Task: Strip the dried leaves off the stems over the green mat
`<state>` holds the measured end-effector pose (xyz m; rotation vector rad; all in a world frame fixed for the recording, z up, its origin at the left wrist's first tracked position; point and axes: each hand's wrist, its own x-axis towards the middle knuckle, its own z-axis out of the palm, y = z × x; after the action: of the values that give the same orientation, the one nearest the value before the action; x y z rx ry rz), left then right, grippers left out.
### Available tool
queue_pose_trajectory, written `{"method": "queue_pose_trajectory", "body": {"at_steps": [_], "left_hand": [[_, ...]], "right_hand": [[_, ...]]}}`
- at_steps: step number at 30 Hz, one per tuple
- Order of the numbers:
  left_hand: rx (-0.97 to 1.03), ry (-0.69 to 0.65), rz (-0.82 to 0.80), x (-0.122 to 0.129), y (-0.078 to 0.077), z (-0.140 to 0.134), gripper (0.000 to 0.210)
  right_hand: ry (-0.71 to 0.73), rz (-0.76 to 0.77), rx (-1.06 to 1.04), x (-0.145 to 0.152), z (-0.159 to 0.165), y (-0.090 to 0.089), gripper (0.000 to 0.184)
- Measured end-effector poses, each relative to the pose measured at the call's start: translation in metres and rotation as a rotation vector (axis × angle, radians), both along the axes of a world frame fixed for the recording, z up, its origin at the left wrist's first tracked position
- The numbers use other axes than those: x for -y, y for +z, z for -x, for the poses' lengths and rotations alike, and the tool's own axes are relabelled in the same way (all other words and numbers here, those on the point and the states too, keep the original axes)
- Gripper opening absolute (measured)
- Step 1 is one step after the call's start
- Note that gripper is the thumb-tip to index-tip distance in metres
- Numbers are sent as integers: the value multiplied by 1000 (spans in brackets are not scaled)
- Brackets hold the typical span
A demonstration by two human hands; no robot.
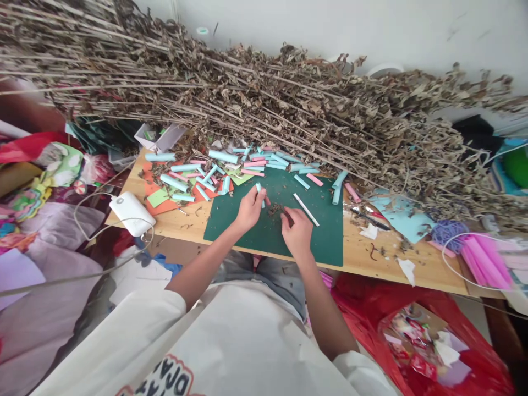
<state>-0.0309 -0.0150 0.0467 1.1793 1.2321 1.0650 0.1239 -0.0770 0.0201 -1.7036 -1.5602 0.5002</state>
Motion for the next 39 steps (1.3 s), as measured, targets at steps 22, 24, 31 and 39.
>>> {"method": "queue_pose_trajectory", "body": {"at_steps": [22,24,31,39], "left_hand": [[-153,-102,-169,17,-17,4,18],[-166,-124,-202,17,-18,2,19],[-190,-222,-297,17,-16,-3,26],[-189,-219,-321,17,-17,-6,16]], "right_hand": [[111,-87,-15,-21,-16,13,19],[83,-77,-60,-20,-17,18,18],[106,0,-169,-19,-17,22,19],[114,47,-427,-16,-7,18,24]]}}
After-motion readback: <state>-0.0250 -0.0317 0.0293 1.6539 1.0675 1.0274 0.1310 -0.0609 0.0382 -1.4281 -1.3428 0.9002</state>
